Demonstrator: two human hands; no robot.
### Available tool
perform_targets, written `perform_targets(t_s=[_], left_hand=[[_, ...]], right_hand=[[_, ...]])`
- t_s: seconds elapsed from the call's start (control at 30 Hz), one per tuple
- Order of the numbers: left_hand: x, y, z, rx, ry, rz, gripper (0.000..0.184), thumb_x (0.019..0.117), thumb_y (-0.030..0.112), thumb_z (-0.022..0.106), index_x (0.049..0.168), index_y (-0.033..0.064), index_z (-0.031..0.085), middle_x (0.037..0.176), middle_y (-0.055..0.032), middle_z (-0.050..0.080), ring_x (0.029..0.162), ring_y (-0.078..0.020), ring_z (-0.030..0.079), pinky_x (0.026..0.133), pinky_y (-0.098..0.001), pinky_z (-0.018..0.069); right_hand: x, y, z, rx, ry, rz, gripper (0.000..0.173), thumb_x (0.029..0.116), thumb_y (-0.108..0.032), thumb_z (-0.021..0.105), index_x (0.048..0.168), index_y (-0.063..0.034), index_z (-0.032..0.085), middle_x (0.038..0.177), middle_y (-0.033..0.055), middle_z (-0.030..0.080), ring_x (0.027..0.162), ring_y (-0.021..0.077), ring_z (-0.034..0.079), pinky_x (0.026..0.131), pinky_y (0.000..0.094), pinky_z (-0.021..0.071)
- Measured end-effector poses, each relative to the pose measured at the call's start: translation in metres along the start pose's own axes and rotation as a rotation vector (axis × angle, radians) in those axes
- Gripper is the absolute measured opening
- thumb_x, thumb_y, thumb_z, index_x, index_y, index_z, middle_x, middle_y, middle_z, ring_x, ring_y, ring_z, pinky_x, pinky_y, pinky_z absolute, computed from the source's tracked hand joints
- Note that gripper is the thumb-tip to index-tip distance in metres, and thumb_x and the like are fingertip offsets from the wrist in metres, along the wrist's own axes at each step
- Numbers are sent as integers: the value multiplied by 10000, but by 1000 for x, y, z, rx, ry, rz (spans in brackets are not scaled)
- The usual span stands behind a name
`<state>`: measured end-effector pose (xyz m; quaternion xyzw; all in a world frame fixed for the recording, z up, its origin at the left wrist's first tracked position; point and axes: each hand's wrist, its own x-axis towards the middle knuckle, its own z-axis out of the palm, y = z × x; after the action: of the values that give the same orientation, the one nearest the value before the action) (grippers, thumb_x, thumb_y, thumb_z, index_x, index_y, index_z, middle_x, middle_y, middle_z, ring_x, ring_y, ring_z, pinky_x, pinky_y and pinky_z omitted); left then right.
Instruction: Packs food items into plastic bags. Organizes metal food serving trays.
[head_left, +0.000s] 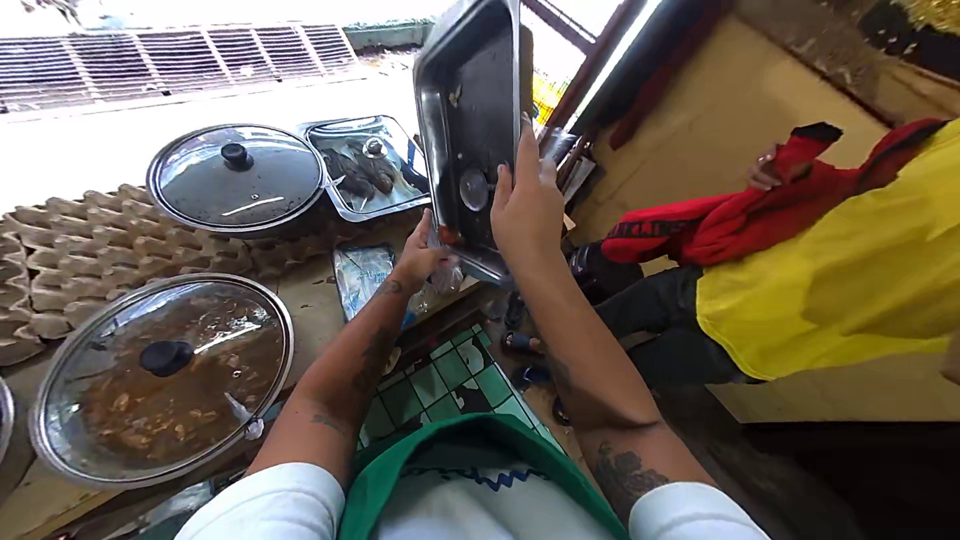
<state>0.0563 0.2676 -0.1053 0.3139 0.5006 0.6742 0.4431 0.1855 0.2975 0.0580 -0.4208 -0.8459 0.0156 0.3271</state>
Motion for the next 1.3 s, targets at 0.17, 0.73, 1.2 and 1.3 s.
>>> perform_targets(t_s=[0.17,0.73,1.2,1.3], left_hand=[[0,1,4,1,17,-26,1045,857,-171,613,1663,220,74,1618,-169,338,973,-220,690,773,-347,607],[-7,68,3,-121,-162,218,764,881,-81,562,1572,138,322,1344,-109,594,814,-120,645,676,-291,562],[-146,174,-68,10,167,552,755,898,-89,476,1581,139,250,1505,10,443,931,-64,651,715,-211,588],[-169,190,-88,-10,193,622,747,929,-138,473,1587,108,221,1493,-9,462,911,-69,669,714,-204,597]], right_hand=[[-4,5,-5,4,30,6,559,1095,-253,471,1627,-177,318,1246,267,612,936,405,691,773,500,584],[-15,164,6,767,171,799,697,1078,-239,537,1618,-12,160,1591,264,355,1439,343,427,1162,497,389],[-105,90,69,1005,-3,961,611,1086,-190,520,1582,-11,210,1497,269,441,1314,313,537,1062,463,490],[-128,68,97,1038,-13,1041,658,1093,-154,499,1599,8,109,1576,281,344,1419,320,447,1147,451,419]])
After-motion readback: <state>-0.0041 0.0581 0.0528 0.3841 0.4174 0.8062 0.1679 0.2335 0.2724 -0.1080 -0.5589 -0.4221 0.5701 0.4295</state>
